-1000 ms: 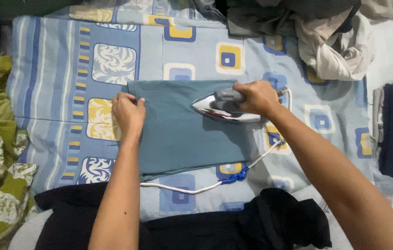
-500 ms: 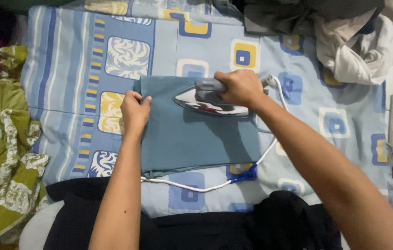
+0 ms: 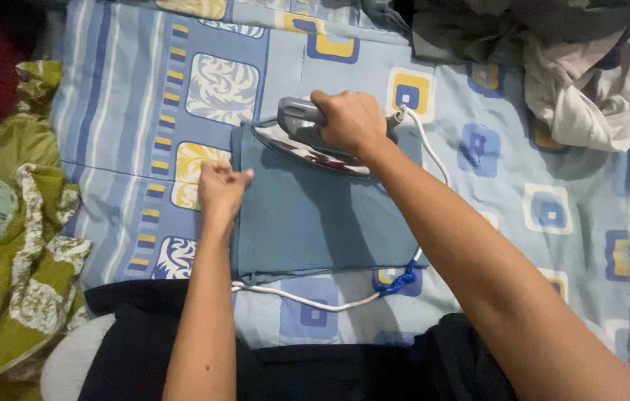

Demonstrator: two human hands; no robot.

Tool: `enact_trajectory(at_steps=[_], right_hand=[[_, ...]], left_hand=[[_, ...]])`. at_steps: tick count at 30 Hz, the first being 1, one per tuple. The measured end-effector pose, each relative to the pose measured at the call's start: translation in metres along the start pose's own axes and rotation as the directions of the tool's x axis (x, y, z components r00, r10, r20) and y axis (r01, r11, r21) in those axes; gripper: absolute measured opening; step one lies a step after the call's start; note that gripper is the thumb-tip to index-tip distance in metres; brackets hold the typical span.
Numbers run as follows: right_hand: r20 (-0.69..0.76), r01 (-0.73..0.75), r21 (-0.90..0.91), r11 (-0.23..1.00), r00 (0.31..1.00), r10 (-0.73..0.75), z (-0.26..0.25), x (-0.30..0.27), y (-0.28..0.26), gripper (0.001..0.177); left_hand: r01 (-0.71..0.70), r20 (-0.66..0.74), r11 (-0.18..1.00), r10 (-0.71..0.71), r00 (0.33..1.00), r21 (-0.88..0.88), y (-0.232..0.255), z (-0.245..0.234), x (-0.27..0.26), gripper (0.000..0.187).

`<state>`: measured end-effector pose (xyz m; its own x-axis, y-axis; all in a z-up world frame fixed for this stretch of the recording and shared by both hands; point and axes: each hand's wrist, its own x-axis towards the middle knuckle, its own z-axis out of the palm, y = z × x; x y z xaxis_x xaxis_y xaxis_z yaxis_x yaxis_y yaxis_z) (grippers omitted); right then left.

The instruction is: The person irons a blue t-shirt on a patterned sheet on the floor, smoothing it out and folding it into a rectangle.

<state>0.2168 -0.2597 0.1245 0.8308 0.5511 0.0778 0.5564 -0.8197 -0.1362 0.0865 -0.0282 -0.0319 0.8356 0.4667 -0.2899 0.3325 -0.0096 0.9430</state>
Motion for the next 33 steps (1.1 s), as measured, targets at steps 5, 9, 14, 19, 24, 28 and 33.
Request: enact_trajectory(at_steps=[5,9,14,19,24,28,33], right_hand=[[0.028,0.061,0.015,0.998,0.998,-0.062,-0.005,0.002,-0.005,0.026],[0.011,-0.117,0.051,0.992,0.993,0.116,-0.015,0.004,-0.016,0.022],[-0.004,-0.093,0.118,0.989,0.996,0.094,-0.030,-0.024,-0.023,0.022],[-0.011,0.094,0.016,0.995,0.995,-0.094,-0.005,-0.041,-0.045,0.024],[0.006,0.030,-0.007,1.000,1.000,-0.030,0.007,-0.033,-0.063,0.020],[0.060,-0.006,-0.001,1.000,0.998,0.006,0.001,-0.044,-0.074,0.017],[0.122,-0.008,0.031,1.000,0.993,0.004,-0.005,-0.082,-0.089,0.020]], left_hand=[[-0.034,-0.003,0.998,0.035,0.999,0.048,-0.004,-0.008,-0.016,0.042],[-0.058,-0.035,0.981,0.066,0.997,0.186,0.001,-0.008,-0.023,0.036],[0.051,0.169,0.951,-0.107,0.980,0.306,0.016,-0.037,-0.054,0.053],[0.146,0.354,0.947,-0.246,0.902,0.287,0.013,-0.051,-0.072,0.049],[0.234,0.473,0.905,-0.390,0.790,0.356,-0.004,-0.068,-0.078,0.045],[0.204,0.404,0.918,-0.339,0.850,0.341,-0.022,-0.071,-0.081,0.049],[0.232,0.268,0.876,-0.365,0.892,0.423,-0.026,-0.071,-0.089,0.042]])
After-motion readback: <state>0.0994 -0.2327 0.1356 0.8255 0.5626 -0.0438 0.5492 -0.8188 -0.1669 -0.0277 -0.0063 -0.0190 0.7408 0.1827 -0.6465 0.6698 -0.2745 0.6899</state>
